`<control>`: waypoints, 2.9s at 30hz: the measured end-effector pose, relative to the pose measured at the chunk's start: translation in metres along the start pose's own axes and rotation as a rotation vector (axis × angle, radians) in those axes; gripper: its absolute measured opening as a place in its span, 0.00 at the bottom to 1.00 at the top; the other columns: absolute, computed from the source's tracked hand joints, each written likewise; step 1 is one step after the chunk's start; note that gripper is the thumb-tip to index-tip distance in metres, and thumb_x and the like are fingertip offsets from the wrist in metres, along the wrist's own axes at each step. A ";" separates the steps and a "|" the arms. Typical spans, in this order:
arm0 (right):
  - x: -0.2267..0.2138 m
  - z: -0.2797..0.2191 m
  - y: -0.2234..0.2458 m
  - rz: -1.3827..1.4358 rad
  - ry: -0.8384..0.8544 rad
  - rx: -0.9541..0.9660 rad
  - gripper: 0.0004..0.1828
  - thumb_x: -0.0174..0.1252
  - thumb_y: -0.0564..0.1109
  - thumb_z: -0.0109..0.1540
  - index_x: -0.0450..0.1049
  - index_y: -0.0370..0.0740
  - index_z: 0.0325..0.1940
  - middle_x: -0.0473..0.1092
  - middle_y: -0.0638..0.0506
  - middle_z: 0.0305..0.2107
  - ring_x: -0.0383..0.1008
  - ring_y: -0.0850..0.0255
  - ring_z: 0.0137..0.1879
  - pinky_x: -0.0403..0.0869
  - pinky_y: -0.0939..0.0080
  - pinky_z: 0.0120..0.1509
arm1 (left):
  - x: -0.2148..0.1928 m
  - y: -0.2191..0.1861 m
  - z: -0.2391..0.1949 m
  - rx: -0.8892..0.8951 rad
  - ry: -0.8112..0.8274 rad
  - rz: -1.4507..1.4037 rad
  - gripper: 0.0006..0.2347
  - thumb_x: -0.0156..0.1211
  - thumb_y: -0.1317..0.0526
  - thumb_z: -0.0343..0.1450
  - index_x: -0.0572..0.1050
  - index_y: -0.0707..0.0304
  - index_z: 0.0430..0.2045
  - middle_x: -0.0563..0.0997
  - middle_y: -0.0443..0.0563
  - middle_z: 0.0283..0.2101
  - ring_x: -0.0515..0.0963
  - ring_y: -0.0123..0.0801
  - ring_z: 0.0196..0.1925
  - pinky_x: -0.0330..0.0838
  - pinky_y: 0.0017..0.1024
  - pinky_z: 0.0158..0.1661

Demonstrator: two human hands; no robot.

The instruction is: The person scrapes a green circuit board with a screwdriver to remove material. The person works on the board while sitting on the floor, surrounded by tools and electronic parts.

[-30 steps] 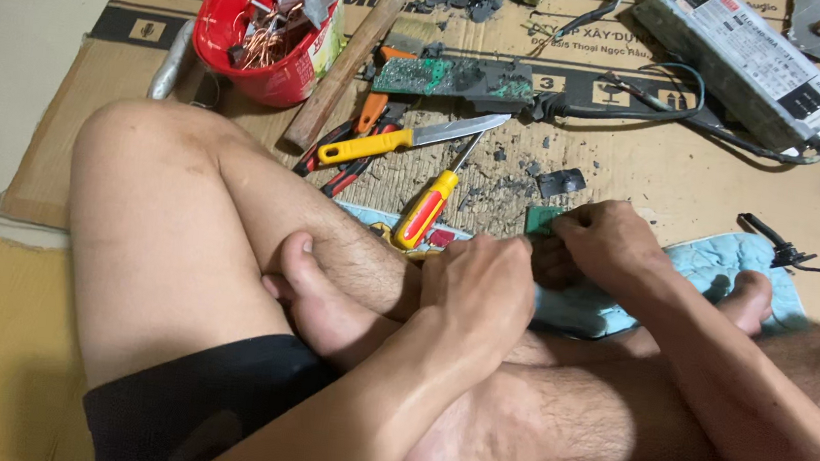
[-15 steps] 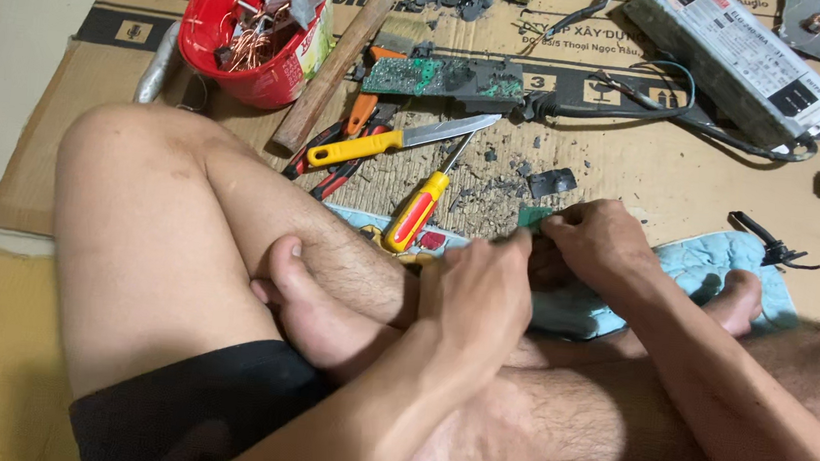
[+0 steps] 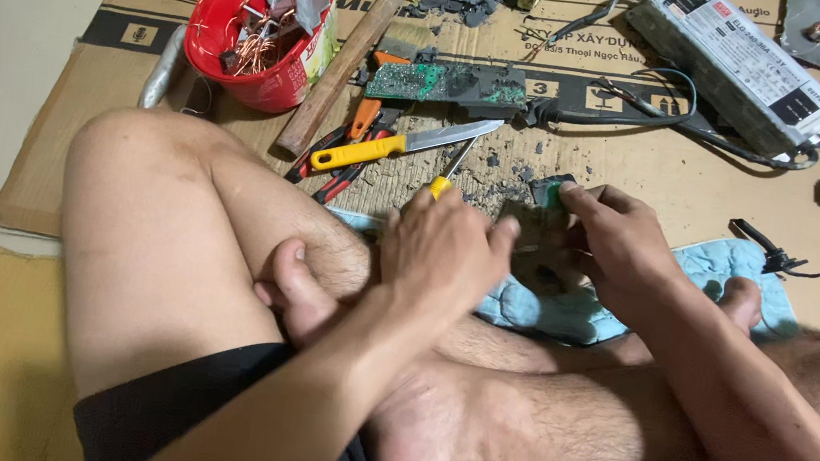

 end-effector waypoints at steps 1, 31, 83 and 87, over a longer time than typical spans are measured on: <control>-0.001 0.000 -0.001 -0.001 -0.001 0.001 0.14 0.61 0.49 0.67 0.72 0.35 0.41 0.68 0.44 0.29 0.77 0.56 0.35 0.78 0.56 0.37 | 0.004 0.007 0.013 0.001 0.001 -0.001 0.19 0.45 0.49 0.74 0.83 0.58 0.42 0.76 0.61 0.60 0.69 0.53 0.67 0.56 0.61 0.65; 0.012 -0.004 -0.005 0.703 0.251 0.239 0.20 0.37 0.36 0.70 0.59 0.29 0.65 0.62 0.38 0.61 0.70 0.47 0.70 0.71 0.44 0.73 | -0.015 -0.040 0.015 0.296 -0.068 0.122 0.18 0.44 0.55 0.80 0.80 0.70 0.36 0.81 0.63 0.23 0.87 0.48 0.30 0.82 0.46 0.35; 0.028 -0.026 0.008 0.636 0.289 0.262 0.18 0.38 0.32 0.66 0.60 0.27 0.61 0.63 0.40 0.55 0.67 0.40 0.72 0.63 0.35 0.76 | -0.018 -0.037 0.002 0.268 0.009 0.089 0.16 0.40 0.58 0.81 0.78 0.69 0.37 0.80 0.57 0.20 0.86 0.46 0.29 0.81 0.44 0.35; 0.031 -0.027 0.006 0.592 0.310 0.245 0.19 0.38 0.31 0.66 0.59 0.28 0.62 0.60 0.46 0.50 0.69 0.47 0.70 0.64 0.39 0.76 | -0.015 -0.031 0.012 0.287 -0.018 0.123 0.16 0.40 0.58 0.81 0.78 0.69 0.37 0.79 0.55 0.19 0.85 0.43 0.27 0.80 0.40 0.34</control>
Point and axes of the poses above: each hand's wrist, its own z-axis towards the middle knuckle, its own x-axis out of the palm, y = z × x, the point moved 8 cm from there along z, towards the middle knuckle
